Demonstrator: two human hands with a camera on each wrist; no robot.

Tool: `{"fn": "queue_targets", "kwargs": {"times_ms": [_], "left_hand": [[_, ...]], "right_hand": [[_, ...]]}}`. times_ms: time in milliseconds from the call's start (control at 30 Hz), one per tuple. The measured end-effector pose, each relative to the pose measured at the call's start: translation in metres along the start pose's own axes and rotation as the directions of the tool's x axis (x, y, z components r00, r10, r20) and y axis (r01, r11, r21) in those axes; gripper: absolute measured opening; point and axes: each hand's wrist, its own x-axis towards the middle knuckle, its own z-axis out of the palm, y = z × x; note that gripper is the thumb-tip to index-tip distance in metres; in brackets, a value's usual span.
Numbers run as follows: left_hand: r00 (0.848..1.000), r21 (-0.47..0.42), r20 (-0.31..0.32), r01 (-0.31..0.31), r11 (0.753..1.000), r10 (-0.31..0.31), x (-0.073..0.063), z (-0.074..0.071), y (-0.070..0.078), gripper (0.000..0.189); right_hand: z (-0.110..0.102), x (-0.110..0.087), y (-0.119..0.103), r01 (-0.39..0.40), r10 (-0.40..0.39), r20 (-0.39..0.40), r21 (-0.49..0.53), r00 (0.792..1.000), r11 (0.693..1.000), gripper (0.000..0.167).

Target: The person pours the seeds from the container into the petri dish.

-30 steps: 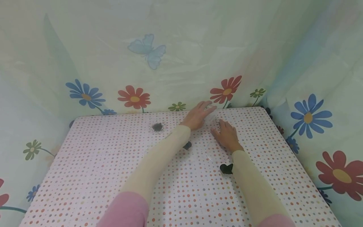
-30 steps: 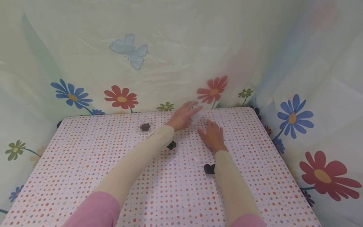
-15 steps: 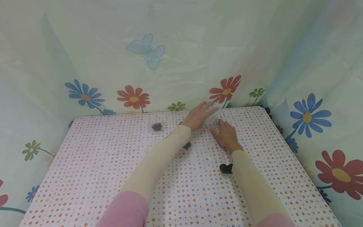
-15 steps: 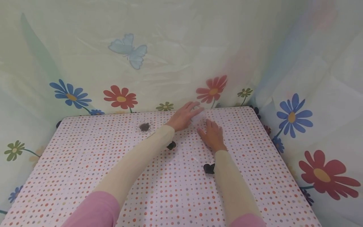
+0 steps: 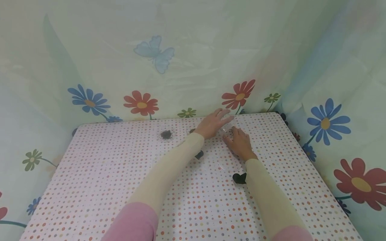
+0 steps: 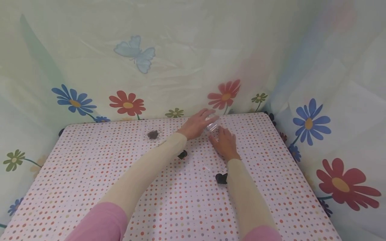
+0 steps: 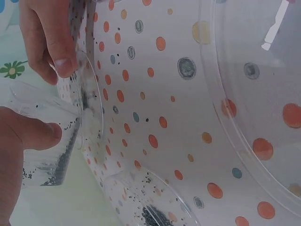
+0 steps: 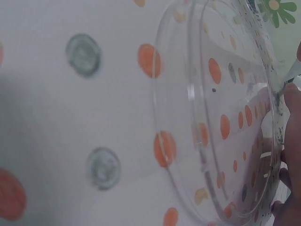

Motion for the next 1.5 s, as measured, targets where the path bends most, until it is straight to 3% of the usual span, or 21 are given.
{"fn": "queue_targets", "kwargs": {"times_ms": [367,700,1500], "left_hand": [[1.0,0.062,0.02,-0.019,0.998,0.018,0.0012,0.0019,-0.0022,0.071],[0.997,0.14,0.019,-0.081,0.987,0.079,-0.0017,0.0021,-0.0035,0.068],[0.996,0.14,0.01,-0.086,0.986,0.085,-0.0034,0.0007,-0.0033,0.064]], "right_hand": [[-0.0007,0.0005,0.0003,0.009,-0.009,0.009,-0.016,1.0,1.0,0.079],[0.0004,0.0014,0.002,-0.008,0.008,0.012,-0.006,1.0,1.0,0.08],[0.0023,0.0006,0.0023,-0.008,0.008,0.002,0.002,1.0,1.0,0.082]]}}
